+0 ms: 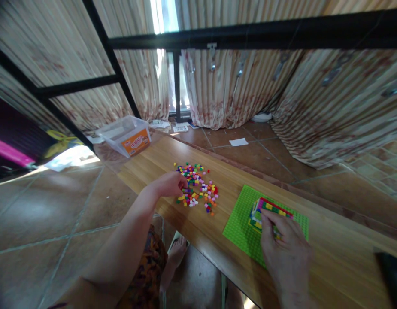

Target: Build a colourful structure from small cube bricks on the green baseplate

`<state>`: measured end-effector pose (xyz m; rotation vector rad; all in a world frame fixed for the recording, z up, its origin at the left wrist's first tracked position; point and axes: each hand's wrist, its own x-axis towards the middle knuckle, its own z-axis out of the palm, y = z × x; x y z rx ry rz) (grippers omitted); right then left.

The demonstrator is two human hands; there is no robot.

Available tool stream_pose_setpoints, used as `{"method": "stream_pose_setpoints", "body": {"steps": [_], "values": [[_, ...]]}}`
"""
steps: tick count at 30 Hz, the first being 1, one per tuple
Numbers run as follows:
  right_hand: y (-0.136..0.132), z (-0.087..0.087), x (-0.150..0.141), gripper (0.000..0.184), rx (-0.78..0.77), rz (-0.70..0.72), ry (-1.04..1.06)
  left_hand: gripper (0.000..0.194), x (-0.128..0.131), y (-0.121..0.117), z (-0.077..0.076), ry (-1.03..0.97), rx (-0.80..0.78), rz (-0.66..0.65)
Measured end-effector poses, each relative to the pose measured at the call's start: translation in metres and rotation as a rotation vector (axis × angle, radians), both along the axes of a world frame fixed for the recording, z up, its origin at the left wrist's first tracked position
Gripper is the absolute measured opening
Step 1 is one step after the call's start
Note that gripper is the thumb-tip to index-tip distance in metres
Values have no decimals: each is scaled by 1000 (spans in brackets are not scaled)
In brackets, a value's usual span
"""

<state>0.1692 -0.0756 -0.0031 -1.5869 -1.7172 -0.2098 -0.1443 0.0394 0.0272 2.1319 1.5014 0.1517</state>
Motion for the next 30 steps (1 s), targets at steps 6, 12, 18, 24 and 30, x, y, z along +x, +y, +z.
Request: {"method": "stream_pose_setpoints", "body": {"steps": [6,12,18,24,30], "values": [[2,-4,-5,23,2,52,79,22,3,0,0,101,37,-27],[5,-8,-15,20,18,56,177,14,5,4,-2,23,87,-51],[8,-2,-58,27,-235,172,607,19,42,-7,5,-298,68,-303],[17,2,-82,20,-350,285,931,13,78,-25,7,-477,-86,-436],[20,-2,-80,24,-440,255,1242,18,72,-20,5,-649,-276,-446]]}}
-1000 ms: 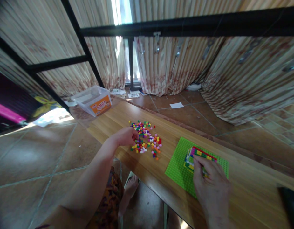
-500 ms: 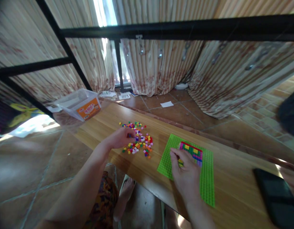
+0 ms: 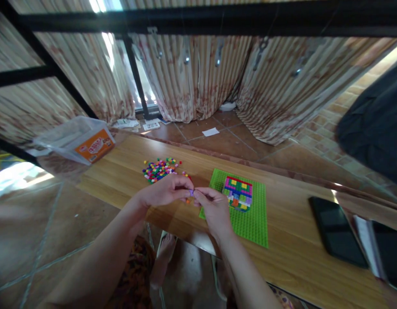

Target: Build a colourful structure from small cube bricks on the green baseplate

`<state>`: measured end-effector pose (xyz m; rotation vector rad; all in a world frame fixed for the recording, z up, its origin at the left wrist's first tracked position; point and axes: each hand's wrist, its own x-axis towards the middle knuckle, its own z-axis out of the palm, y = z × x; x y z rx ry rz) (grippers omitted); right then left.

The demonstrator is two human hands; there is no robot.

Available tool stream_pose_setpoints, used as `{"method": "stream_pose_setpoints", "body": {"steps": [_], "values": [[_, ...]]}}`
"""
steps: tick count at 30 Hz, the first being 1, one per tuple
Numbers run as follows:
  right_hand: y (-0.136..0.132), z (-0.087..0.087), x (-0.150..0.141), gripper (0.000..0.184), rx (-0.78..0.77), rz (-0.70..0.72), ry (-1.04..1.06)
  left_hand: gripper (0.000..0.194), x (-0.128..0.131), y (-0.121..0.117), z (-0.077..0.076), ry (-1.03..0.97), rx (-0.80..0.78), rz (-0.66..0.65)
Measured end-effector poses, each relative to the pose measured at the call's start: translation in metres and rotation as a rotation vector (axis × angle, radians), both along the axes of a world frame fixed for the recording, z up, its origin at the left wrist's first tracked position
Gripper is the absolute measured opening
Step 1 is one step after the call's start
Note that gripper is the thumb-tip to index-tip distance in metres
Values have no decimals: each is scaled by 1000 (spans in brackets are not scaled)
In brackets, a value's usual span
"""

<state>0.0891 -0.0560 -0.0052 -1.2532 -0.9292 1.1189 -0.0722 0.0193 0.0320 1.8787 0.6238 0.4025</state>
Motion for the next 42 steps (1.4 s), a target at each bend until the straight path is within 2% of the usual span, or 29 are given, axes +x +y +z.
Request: {"method": "stream_pose_setpoints", "body": {"steps": [2,5,8,11,14,17,20,25,30,33,36,39,42], "values": [[1,-4,0,24,-5,-11,-60,20,-4,2,0,-38,-55,13],[4,-10,-1,19,60,-17,-385,21,-8,6,-2,-59,-78,60],[8,-14,-4,18,117,80,-663,20,-9,8,-7,-35,-43,77],[10,-16,-6,20,133,161,-763,18,-8,10,-15,-7,-14,82],[11,-17,-6,23,113,156,-666,17,-7,11,-22,-11,-32,121],[11,-14,-5,27,81,130,-420,16,-5,10,-23,-43,-86,147],[11,-7,-5,28,43,97,-201,17,-3,8,-19,-80,-145,112],[8,7,-2,25,22,64,-75,17,4,2,-9,-137,-186,65],[0,12,10,28,-28,47,112,17,4,1,-4,-130,-251,-27],[-4,15,33,28,-6,-36,69,11,-4,6,-6,3,-171,12],[-9,18,68,28,29,-166,-52,10,-15,13,-7,130,2,72],[-14,19,98,29,11,-304,-256,10,-23,17,-5,258,200,102],[-16,16,108,28,-25,-334,-490,15,-24,18,-2,395,342,107]]}}
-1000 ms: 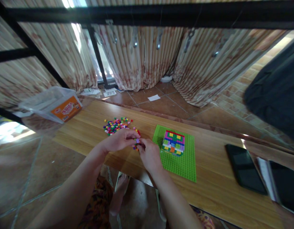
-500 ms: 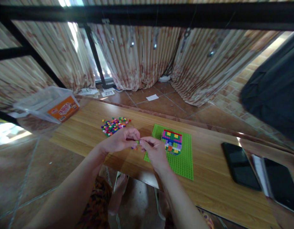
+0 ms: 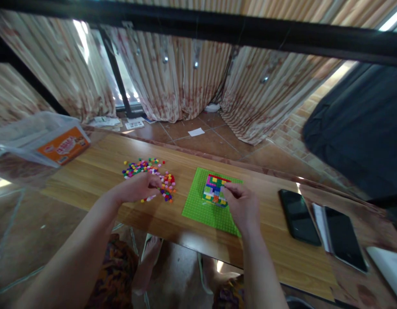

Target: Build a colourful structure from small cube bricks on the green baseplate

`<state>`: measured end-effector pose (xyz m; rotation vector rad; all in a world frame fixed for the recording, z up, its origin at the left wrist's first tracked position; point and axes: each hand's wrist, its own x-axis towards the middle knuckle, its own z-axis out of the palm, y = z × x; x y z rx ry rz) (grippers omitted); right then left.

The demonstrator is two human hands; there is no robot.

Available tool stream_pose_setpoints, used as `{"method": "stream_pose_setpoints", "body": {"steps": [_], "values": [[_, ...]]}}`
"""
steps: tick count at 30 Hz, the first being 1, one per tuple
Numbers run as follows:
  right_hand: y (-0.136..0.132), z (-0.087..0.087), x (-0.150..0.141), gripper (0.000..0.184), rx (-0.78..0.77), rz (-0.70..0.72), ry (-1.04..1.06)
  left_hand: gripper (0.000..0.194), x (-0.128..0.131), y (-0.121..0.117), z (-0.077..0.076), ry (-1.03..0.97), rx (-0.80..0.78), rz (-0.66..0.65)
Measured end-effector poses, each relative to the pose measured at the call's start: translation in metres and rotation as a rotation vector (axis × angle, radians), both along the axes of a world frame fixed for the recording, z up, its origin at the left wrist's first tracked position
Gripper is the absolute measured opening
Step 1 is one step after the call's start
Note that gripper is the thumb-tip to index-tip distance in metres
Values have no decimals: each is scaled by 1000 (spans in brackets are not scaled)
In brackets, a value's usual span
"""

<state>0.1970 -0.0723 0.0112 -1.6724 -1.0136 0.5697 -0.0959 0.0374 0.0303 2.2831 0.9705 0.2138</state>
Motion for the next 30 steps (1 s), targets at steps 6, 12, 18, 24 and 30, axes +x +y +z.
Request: {"method": "stream_pose_setpoints", "body": {"steps": [6,12,18,24,30], "values": [[0,1,-20,23,-88,46,-304,12,5,-1,-2,88,30,13],[0,-2,-25,24,-116,14,-595,7,6,-1,-6,133,88,83],[0,-5,-26,29,-110,74,-703,9,5,0,-8,109,138,95],[-5,3,-16,33,3,-17,-698,13,2,2,-8,76,120,120],[-6,1,-5,30,68,29,-724,17,-3,4,0,32,155,216]]}}
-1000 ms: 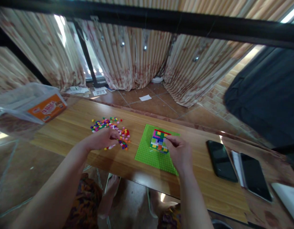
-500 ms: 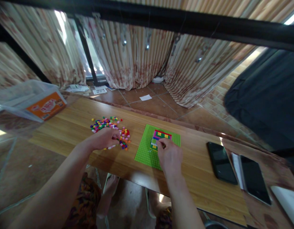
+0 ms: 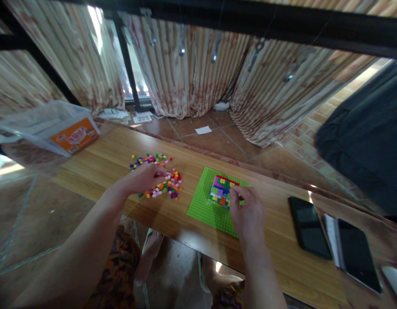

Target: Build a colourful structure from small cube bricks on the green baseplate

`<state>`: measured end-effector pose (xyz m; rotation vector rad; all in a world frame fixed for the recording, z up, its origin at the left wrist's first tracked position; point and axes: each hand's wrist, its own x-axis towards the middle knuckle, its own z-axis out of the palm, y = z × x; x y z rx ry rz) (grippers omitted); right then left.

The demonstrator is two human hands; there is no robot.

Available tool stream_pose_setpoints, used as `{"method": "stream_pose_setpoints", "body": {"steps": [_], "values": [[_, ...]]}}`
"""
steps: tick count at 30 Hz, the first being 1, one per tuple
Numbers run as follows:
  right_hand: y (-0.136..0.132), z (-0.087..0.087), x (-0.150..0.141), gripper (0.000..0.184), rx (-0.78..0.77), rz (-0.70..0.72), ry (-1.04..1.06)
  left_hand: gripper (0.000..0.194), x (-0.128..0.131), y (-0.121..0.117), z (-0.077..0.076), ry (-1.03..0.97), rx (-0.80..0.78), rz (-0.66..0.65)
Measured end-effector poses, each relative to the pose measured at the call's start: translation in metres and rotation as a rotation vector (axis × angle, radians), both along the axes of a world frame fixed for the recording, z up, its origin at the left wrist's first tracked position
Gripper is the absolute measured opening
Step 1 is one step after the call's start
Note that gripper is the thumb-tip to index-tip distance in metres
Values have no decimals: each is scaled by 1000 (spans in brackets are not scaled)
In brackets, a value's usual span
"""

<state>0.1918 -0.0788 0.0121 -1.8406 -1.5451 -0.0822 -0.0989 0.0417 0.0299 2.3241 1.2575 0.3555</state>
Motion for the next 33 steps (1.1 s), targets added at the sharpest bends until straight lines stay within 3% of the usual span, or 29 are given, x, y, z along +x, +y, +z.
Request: {"method": "stream_pose_setpoints", "body": {"steps": [4,24,29,33], "values": [[0,-8,-1,30,-19,90,-77,15,-5,3,2,-33,33,85],[-21,-24,-1,40,-103,179,-610,18,-25,10,2,-113,110,255],[-17,-34,1,35,40,206,-562,18,-31,12,3,-148,140,366],[-9,-24,-19,27,222,110,-449,19,-34,14,5,-186,132,466]]}}
